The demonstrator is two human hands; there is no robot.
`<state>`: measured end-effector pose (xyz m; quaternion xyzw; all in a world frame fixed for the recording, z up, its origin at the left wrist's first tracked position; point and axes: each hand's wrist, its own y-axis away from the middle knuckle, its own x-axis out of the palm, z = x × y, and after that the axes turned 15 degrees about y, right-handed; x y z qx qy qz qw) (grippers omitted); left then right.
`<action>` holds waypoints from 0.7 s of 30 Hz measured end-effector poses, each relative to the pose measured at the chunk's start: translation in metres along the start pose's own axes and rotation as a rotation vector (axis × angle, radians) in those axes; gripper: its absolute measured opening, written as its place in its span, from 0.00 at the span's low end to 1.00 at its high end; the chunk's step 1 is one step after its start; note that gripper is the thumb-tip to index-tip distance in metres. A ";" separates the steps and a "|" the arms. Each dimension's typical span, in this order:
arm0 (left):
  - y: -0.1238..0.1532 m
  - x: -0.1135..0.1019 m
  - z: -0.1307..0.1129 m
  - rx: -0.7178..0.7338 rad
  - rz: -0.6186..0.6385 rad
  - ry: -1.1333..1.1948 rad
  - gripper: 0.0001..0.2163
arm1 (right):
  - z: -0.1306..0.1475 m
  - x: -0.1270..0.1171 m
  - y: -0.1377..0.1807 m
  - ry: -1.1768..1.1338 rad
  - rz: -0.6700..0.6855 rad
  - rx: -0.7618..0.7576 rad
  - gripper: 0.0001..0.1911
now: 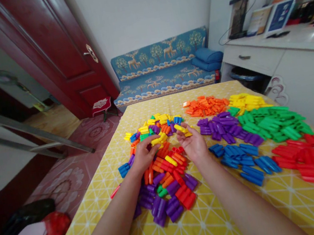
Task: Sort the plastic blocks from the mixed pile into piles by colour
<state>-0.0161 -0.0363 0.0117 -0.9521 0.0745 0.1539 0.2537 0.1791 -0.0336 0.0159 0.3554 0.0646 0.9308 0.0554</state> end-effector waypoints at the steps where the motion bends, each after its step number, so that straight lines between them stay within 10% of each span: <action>1: 0.000 0.000 0.000 0.000 0.000 -0.006 0.14 | 0.003 0.000 0.000 -0.033 0.006 0.022 0.09; 14: 0.000 0.000 -0.003 -0.013 -0.001 0.003 0.15 | 0.048 -0.013 -0.020 0.443 0.014 -0.065 0.07; 21: -0.001 0.000 -0.005 -0.010 0.000 -0.007 0.15 | 0.154 -0.088 -0.094 1.440 -0.619 -0.375 0.18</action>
